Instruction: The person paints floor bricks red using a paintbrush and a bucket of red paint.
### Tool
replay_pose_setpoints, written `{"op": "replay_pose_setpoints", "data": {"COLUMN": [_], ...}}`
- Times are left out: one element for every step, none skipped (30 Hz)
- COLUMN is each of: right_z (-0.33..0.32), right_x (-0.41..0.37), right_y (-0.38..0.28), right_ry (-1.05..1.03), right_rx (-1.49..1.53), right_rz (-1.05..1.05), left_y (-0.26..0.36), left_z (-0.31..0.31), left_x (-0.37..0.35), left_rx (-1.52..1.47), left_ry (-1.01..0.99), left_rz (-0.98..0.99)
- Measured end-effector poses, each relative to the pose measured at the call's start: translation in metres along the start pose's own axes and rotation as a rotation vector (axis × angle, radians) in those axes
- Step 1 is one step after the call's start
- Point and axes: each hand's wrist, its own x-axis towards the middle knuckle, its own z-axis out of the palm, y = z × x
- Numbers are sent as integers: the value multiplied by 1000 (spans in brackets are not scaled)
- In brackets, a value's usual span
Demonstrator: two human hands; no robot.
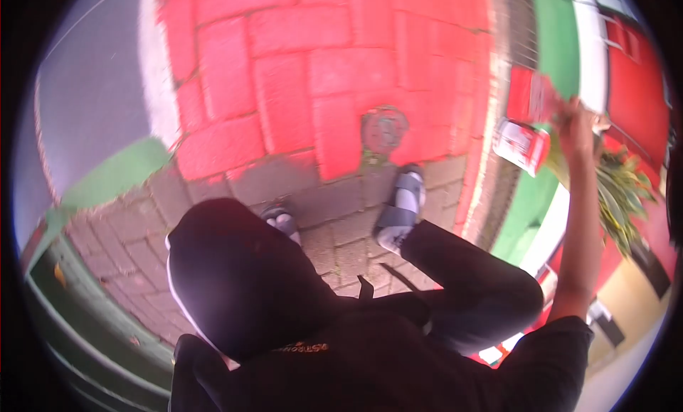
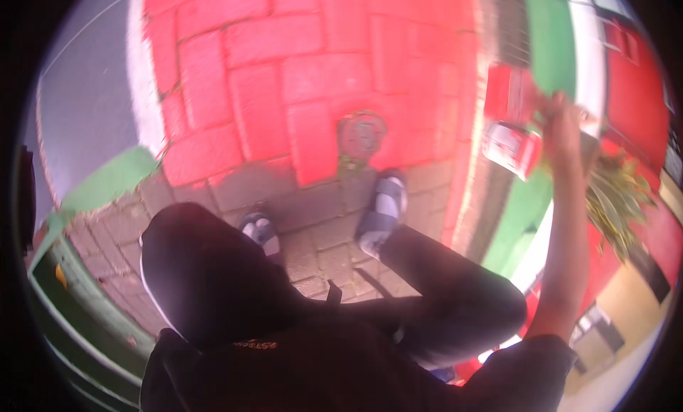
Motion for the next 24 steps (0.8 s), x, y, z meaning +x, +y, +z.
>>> {"op": "replay_pose_setpoints", "data": {"right_z": [-82, -67, -109, -138, -158, -177, -192, -204, -215, -224, -228, -233, -233, -243, -256, -268, -274, -288, -298, -298, -292, -284, -277, -296], "right_x": [-3, -65, -84, -100, -109, -118, -119, -111, -99, -89, -76, -61, -52, -39, -23, -7, 5, 17, 30, 38, 45, 55, 64, 103], "right_y": [33, 11, 29, 42, 54, 69, 87, 108, 131, 154, 176, 192, 200, 220, 240, 258, 269, 286, 304, 310, 316, 321, 324, 367], "right_ry": [-10, 237, 298, 312, 349, 394, 468, 535, 627, 649, 735, 806, 887, 876, 906, 932, 947, 814, 746, 675, 659, 585, 515, 464], "right_rx": [55, 40, 79, 45, 78, 113, 171, 232, 335, 358, 416, 470, 479, 500, 485, 474, 400, 258, 203, 146, 162, 88, 14, -166], "right_rz": [31, 96, 119, 147, 143, 138, 103, 67, 18, 23, -67, -167, -176, -161, -209, -266, -265, -280, -221, -168, -172, -106, -44, -121], "left_y": [6, 6, 3, 0, -3, -2, 0, 4, 5, 2, 0, 0, -3, -8, -15, -19, -22, -27, -32, -39, -42, -45, -41, -33], "left_z": [-1, -4, -10, -13, -10, -4, 5, 17, 27, 34, 34, 35, 28, 14, -1, -15, -29, -45, -65, -82, -99, -113, -125, -136], "left_x": [4, 9, 14, 20, 30, 42, 52, 60, 65, 63, 55, 43, 27, 13, 3, -8, -22, -39, -54, -70, -89, -107, -118, -128], "left_rx": [-44, -71, -85, -93, -102, -114, -127, -135, -137, -130, -115, -101, -78, -47, -16, 12, 41, 69, 96, 119, 139, 153, 164, 173], "left_ry": [-25, -48, -66, -71, -67, -63, -58, -51, -50, -64, -84, -94, -106, -118, -126, -123, -118, -119, -127, -135, -138, -138, -135, -131], "left_rz": [15, 33, 49, 63, 83, 110, 136, 157, 178, 198, 208, 202, 190, 181, 174, 162, 144, 125, 113, 98, 74, 50, 29, 10]}}
